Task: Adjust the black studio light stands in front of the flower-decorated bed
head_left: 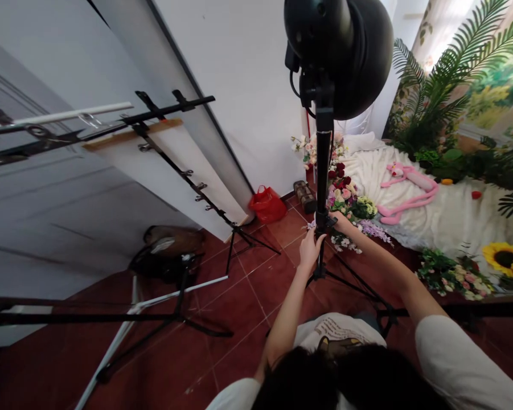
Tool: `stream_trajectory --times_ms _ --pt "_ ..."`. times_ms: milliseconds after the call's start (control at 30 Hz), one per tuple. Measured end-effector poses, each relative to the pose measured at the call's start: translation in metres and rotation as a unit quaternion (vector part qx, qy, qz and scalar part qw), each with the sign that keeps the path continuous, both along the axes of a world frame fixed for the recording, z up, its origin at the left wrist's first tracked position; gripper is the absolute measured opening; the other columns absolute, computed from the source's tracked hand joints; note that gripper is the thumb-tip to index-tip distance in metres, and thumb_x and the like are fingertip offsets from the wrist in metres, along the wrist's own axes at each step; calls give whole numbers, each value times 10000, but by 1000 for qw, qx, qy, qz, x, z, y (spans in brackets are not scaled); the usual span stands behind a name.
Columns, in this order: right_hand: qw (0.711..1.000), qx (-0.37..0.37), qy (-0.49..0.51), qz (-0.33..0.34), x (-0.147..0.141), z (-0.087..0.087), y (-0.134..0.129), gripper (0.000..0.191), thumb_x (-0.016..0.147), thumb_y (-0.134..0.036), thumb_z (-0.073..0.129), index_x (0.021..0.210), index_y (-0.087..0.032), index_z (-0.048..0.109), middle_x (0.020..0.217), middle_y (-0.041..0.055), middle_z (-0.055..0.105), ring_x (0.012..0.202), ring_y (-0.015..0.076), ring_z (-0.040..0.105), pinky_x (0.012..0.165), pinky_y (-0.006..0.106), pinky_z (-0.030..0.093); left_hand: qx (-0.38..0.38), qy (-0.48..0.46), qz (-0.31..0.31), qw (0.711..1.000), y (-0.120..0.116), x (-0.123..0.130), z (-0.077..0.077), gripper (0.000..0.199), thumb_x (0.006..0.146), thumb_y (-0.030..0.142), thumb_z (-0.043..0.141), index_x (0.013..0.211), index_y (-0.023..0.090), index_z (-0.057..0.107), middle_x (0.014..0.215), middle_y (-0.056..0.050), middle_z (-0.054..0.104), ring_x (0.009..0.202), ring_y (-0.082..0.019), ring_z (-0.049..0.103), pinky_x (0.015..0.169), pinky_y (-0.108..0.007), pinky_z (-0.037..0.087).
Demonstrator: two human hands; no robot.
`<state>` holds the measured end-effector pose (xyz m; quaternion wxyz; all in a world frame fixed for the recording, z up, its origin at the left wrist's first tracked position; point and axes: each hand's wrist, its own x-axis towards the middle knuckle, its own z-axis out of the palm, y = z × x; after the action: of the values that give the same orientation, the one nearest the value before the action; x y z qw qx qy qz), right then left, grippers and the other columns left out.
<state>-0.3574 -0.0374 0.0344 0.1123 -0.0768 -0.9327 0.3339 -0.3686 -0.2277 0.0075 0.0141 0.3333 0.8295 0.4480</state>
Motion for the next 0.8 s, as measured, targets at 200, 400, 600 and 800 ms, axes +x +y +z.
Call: stream_trajectory --times_ms 200,400,600,800 --pt "979 160 78 -102 16 -27 -13 183 838 -167 500 922 -134 659 835 114 680 746 192 598 693 264 415 -2 22 7 1000 1 0 -1 492 897 538 466 1273 226 526 1235 -102 645 1106 -252 635 942 -388 492" --pt "984 128 61 -104 27 -20 -18 257 870 -226 436 1042 -150 611 812 86 678 729 206 623 652 263 411 -11 15 16 1000 0 0 -3 473 892 531 485 1251 227 536 1202 -108 660 1081 -255 649 917 -389 506" --pt "986 -53 122 -102 46 -26 -36 329 963 -311 279 1150 -175 514 866 62 662 766 191 636 736 304 485 -6 10 6 1000 -1 -1 -3 446 897 506 496 1245 228 531 1149 -99 680 1045 -240 663 898 -369 513" --pt "976 20 185 -111 50 -10 -62 456 860 -489 552 1164 -150 577 1187 164 608 1222 289 490 1075 479 343 -15 13 1 1000 1 -4 -9 401 924 376 483 1288 208 500 1246 -115 635 1096 -244 640 936 -378 500"
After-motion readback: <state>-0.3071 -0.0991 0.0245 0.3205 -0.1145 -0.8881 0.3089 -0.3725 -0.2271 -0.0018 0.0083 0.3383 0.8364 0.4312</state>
